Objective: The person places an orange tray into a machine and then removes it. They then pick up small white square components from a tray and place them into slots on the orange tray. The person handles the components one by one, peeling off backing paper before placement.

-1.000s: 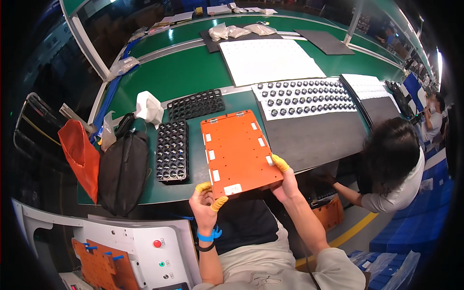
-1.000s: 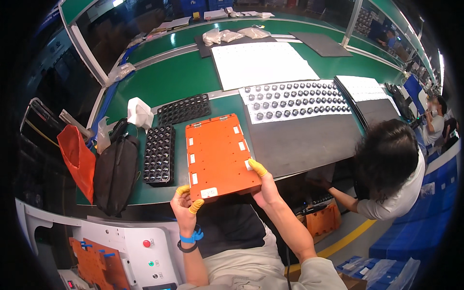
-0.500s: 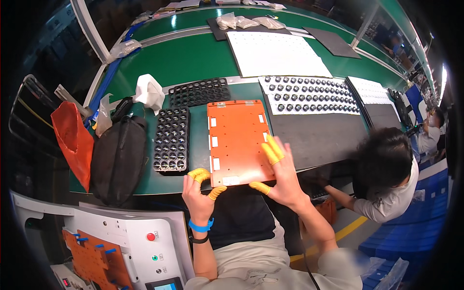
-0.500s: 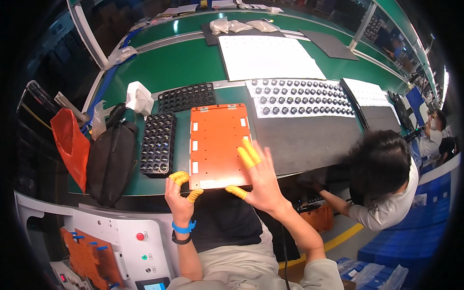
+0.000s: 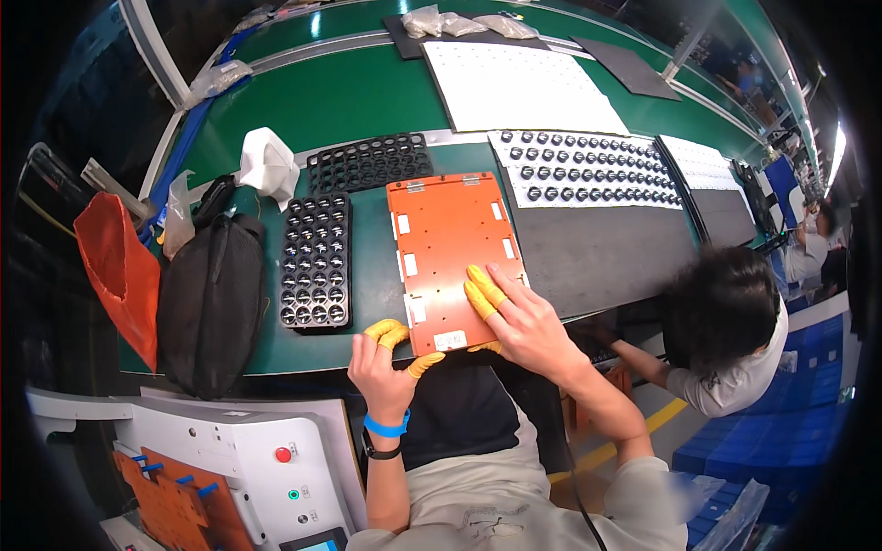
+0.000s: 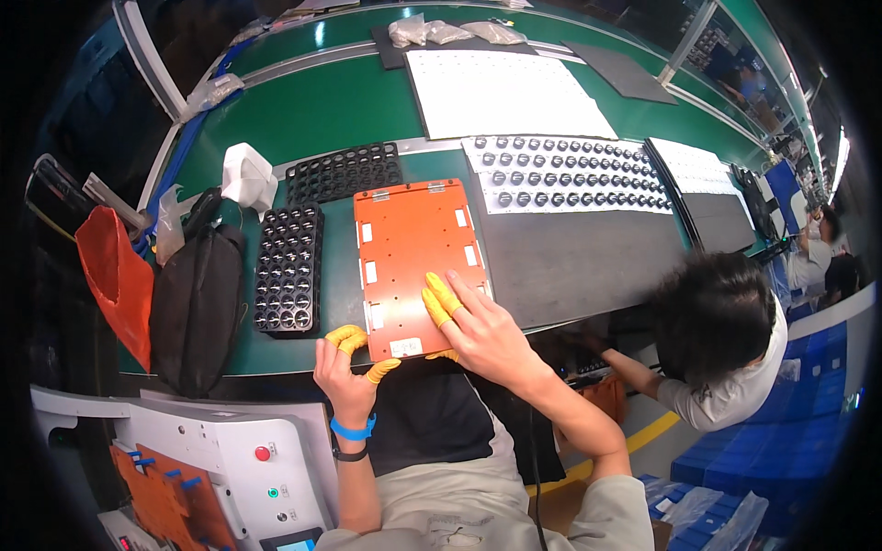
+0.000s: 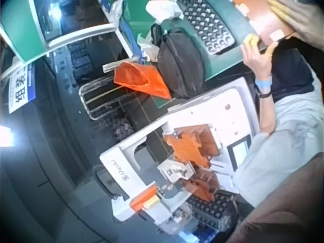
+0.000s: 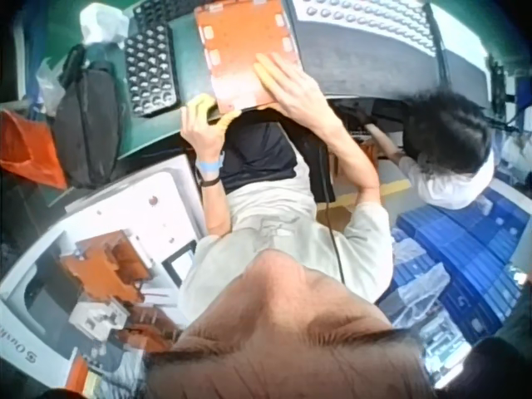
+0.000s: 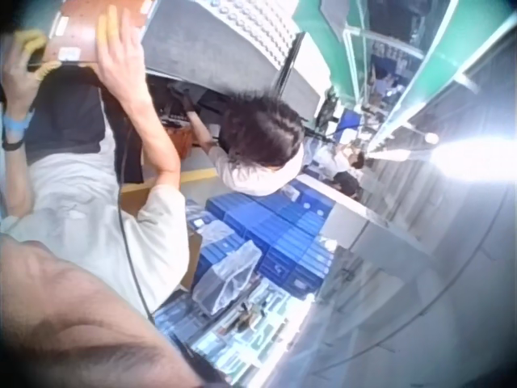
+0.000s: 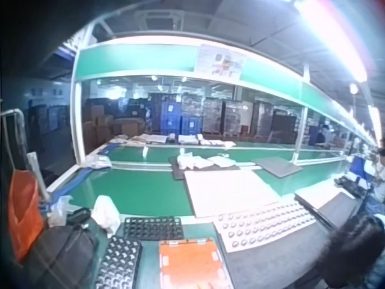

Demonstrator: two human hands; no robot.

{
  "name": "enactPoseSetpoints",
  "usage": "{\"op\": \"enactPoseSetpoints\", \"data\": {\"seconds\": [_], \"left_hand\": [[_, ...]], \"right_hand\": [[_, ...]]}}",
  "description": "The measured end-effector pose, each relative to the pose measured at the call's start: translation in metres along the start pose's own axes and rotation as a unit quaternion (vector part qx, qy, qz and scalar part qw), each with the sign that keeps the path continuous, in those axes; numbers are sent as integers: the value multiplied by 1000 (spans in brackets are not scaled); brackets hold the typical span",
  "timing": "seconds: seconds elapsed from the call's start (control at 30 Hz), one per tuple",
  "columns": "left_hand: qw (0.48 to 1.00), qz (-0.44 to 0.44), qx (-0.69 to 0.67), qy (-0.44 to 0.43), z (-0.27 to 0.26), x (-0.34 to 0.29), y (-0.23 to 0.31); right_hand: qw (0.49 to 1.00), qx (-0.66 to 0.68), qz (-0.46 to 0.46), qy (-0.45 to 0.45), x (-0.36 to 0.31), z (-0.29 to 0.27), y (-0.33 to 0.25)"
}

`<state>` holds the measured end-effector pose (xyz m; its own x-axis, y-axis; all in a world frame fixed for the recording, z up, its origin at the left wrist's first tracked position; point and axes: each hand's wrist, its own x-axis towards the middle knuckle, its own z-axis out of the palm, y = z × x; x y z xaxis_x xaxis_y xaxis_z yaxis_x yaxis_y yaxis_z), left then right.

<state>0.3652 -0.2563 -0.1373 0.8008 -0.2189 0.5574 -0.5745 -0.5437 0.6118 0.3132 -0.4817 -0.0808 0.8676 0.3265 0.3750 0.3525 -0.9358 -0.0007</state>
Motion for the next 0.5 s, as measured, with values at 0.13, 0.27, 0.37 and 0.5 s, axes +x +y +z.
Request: {"op": "enactPoseSetpoints", "data": {"seconds": [0.13, 0.27, 0.37, 0.5], "left_hand": [[999, 28, 25, 15, -2, 1, -3], [999, 26, 9, 30, 2, 1, -5], [999, 25, 20, 38, -3, -2, -9], [1000, 14, 9, 22, -4, -1, -5]], "right_hand": [[1000, -3, -3, 13, 7, -13, -1], [1000, 31, -1, 3, 28, -46, 9], [991, 84, -13, 107, 58, -69, 37], [863, 342, 102, 358, 111, -67, 79]]}}
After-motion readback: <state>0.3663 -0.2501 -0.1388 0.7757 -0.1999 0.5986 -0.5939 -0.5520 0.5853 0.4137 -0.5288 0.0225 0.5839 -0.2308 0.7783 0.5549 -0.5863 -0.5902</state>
